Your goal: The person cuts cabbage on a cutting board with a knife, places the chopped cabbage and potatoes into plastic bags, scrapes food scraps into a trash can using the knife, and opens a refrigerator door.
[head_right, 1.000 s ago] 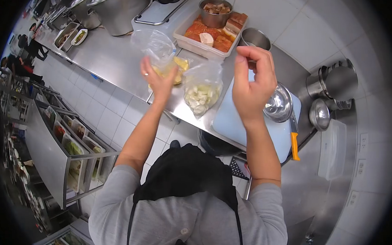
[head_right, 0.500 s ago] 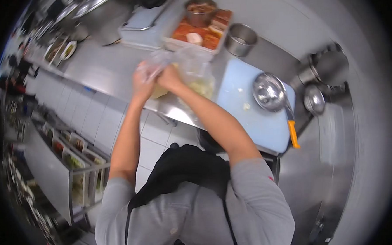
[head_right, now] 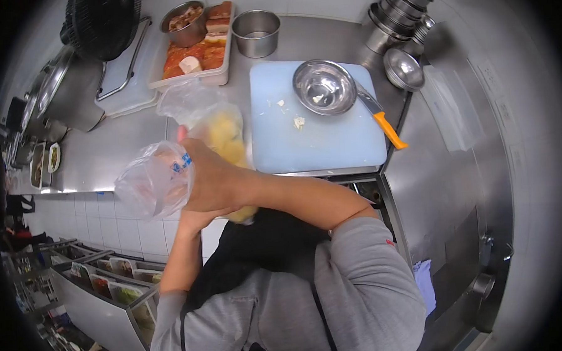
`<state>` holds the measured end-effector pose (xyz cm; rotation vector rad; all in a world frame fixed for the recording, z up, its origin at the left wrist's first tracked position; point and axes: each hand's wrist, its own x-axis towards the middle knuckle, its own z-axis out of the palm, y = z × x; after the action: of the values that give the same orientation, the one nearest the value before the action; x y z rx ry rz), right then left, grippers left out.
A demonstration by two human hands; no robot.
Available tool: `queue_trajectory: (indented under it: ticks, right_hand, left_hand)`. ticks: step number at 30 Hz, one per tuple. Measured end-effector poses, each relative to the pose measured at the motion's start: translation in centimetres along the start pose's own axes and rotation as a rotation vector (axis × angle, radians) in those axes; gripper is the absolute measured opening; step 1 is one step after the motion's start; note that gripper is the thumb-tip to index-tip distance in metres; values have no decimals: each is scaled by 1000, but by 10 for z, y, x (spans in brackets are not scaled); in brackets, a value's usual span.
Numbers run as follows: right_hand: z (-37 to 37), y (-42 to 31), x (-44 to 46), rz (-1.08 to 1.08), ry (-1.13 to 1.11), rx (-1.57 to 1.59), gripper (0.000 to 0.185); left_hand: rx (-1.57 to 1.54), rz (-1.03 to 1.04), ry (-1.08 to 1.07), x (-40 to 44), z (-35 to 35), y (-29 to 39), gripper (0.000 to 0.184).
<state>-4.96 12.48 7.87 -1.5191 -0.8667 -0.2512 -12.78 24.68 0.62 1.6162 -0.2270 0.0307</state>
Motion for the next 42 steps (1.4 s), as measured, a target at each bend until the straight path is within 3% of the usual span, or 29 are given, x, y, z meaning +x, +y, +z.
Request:
queue_trajectory:
  ticks: [1,3,5,7,10,12,14,17,20,22,24,27,28,30,33,36,37,40,42]
  right_hand:
    - [-4,8,-6,46,-16,-52,45]
    - [-38,23,-1,302,-283,-126,59]
    - [-80,-5,37,417,-438,-228,49]
    - [-101,8,37,561,-375,-159,45]
    - [-148,12,33,228,-273,-223,47]
    - [-183,18,16,232,-141,-443,53]
    - [-203,43,-16,481,-119,-767,43]
    - [-213,88,-56,126,-41,-1080,38]
    - [-191,61,-69,-40,-181,-981,39]
    - [-161,39,-68,-336,-348,-766,37]
    - [-150,42,-47,-447,-338,-968,35]
    - [-163,63,-17,-496,-312,-1187,33]
    - [-169,69,-8,-498,-299,-1245,32]
    - [-182,74,4,-306,-464,-1224,28]
    - [-193,57,12,-7,-637,-1195,19]
    - [-209,46,15,193,-787,-1187,15]
    - [-218,44,13,247,-841,-1185,15]
    - [-250,58,-5,509,-769,-673,23]
    - [-265,70,-29,807,-547,-346,31]
  left_hand:
    - [-37,-38,-20,11,17,-2,94]
    - [-91,-74,-44,45,45,-16,90]
    - [-52,18,70,81,75,-23,78]
    - [72,99,179,101,90,-56,59]
    - [92,128,276,131,92,-67,36]
    - [53,40,259,139,88,-69,26]
    - [102,140,357,143,94,-59,21]
    - [125,241,394,148,104,-49,21]
    - [95,278,437,161,110,-61,24]
    - [117,259,422,168,108,-75,26]
    - [183,213,360,173,106,-84,27]
    - [440,457,282,171,107,-63,28]
    - [468,418,241,170,105,-67,32]
    - [521,340,164,166,99,-76,41]
    - [656,398,115,155,96,-31,43]
    - [741,365,-20,161,84,-46,32]
    - [630,290,-61,163,79,-45,29]
    - [331,115,-184,167,66,-32,22]
    - [188,35,-259,166,60,-14,21]
